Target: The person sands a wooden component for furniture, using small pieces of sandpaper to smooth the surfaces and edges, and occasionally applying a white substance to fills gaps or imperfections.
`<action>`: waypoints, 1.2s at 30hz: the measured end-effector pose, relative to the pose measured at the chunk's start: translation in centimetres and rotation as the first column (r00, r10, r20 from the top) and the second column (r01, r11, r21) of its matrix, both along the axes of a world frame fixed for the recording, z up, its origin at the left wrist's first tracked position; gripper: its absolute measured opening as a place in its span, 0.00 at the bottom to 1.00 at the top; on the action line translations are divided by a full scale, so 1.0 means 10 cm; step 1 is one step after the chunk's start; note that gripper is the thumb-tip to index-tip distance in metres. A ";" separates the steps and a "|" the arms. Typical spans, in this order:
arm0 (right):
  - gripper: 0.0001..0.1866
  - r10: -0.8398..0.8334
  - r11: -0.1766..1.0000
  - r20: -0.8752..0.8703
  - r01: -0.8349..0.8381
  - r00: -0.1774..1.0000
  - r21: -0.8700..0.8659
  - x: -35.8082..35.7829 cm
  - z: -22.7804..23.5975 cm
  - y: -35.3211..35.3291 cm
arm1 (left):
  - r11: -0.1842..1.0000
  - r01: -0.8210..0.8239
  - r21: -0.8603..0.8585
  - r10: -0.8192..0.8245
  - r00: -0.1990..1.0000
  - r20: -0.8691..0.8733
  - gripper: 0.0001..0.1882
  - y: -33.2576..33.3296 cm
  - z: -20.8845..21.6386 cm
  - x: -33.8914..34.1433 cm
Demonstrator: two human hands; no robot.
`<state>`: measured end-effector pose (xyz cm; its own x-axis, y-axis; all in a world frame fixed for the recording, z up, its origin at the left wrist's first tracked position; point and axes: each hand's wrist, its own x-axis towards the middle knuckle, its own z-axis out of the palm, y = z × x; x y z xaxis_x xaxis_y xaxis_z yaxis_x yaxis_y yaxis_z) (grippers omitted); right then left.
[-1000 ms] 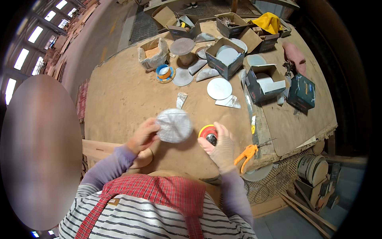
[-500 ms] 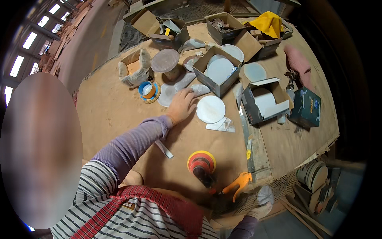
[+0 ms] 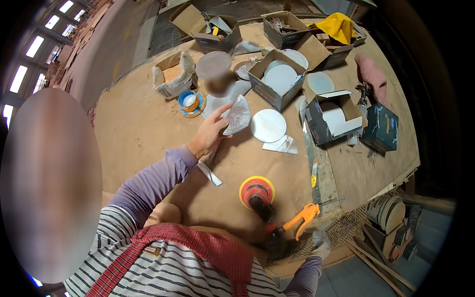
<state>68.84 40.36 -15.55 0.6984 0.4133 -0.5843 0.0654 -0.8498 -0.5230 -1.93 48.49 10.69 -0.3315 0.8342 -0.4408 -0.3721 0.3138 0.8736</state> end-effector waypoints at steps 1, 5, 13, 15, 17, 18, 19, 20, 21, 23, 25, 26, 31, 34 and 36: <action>0.32 0.041 0.999 0.091 -0.040 0.995 -0.010 -0.11 0.08 -0.03 | 1.000 -0.014 0.018 0.013 0.999 0.047 0.29 -0.08 0.10 0.05; 0.41 0.102 0.931 0.417 -0.234 0.903 0.280 -1.42 1.53 0.36 | 0.999 -0.047 -0.023 0.050 0.988 0.144 0.28 -0.65 0.35 0.08; 0.17 0.863 0.491 -0.304 -0.523 0.404 0.697 -3.76 3.39 0.01 | 0.946 0.322 0.025 -0.323 0.943 0.081 0.25 -1.70 0.61 1.04; 0.26 0.912 0.409 -0.356 -0.399 0.202 0.821 -4.08 3.20 -0.34 | 0.920 0.392 0.012 -0.392 0.920 0.005 0.26 -1.87 0.61 1.16; 0.30 0.895 0.439 -0.380 -0.316 0.232 0.841 -4.31 3.15 -0.58 | 0.911 0.400 0.097 -0.383 0.910 -0.157 0.30 -2.10 0.59 1.23; 0.29 0.882 0.468 -0.419 -0.296 0.216 0.833 -4.32 3.16 -0.64 | 0.896 0.404 0.185 -0.354 0.901 -0.251 0.33 -2.18 0.60 1.26; 0.29 0.867 0.496 -0.455 -0.278 0.203 0.823 -4.33 3.19 -0.69 | 0.885 0.427 0.183 -0.367 0.884 -0.289 0.39 -2.28 0.65 1.27; 0.28 0.874 0.486 -0.452 -0.324 0.179 0.812 -4.33 3.24 -0.73 | 0.890 0.442 0.112 -0.356 0.826 -0.436 0.40 -2.34 0.66 1.25; 0.27 0.880 0.473 -0.448 -0.369 0.156 0.800 -4.33 3.27 -0.77 | 0.894 0.446 0.040 -0.345 0.744 -0.571 0.41 -2.40 0.67 1.25; 0.19 0.907 0.419 -0.392 -0.429 0.154 0.800 -4.35 3.47 -0.83 | 0.923 0.378 -0.068 -0.326 0.675 -0.662 0.37 -2.47 0.66 1.27; 0.12 0.930 0.368 -0.321 -0.471 0.180 0.802 -4.35 3.40 -0.84 | 0.943 0.325 -0.069 -0.296 0.729 -0.617 0.33 -2.49 0.73 1.30; 0.10 0.943 0.331 -0.284 -0.488 0.171 0.807 -4.39 3.36 -0.84 | 0.958 0.279 -0.071 -0.264 0.752 -0.604 0.31 -2.50 0.79 1.27; 0.10 0.994 0.107 -0.041 -0.757 0.106 0.645 -4.18 3.36 -0.81 | 0.994 0.112 -0.004 -0.111 0.984 0.138 0.27 -2.61 0.63 1.18; 0.16 0.989 0.145 -0.126 -0.446 0.071 0.883 -4.12 3.03 -0.67 | 0.907 0.421 -0.012 -0.408 0.886 0.221 0.30 -2.70 0.69 0.99; 0.14 0.995 -0.082 0.100 -0.530 0.005 0.844 -4.10 3.06 -0.59 | 0.871 0.484 -0.080 -0.458 0.862 0.218 0.31 -2.73 0.82 0.97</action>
<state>27.81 34.45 15.08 -0.7110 0.6944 0.1110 0.0074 0.1653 -0.9862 7.73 21.17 18.88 0.1855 0.8019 -0.5680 -0.3023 0.5965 0.7435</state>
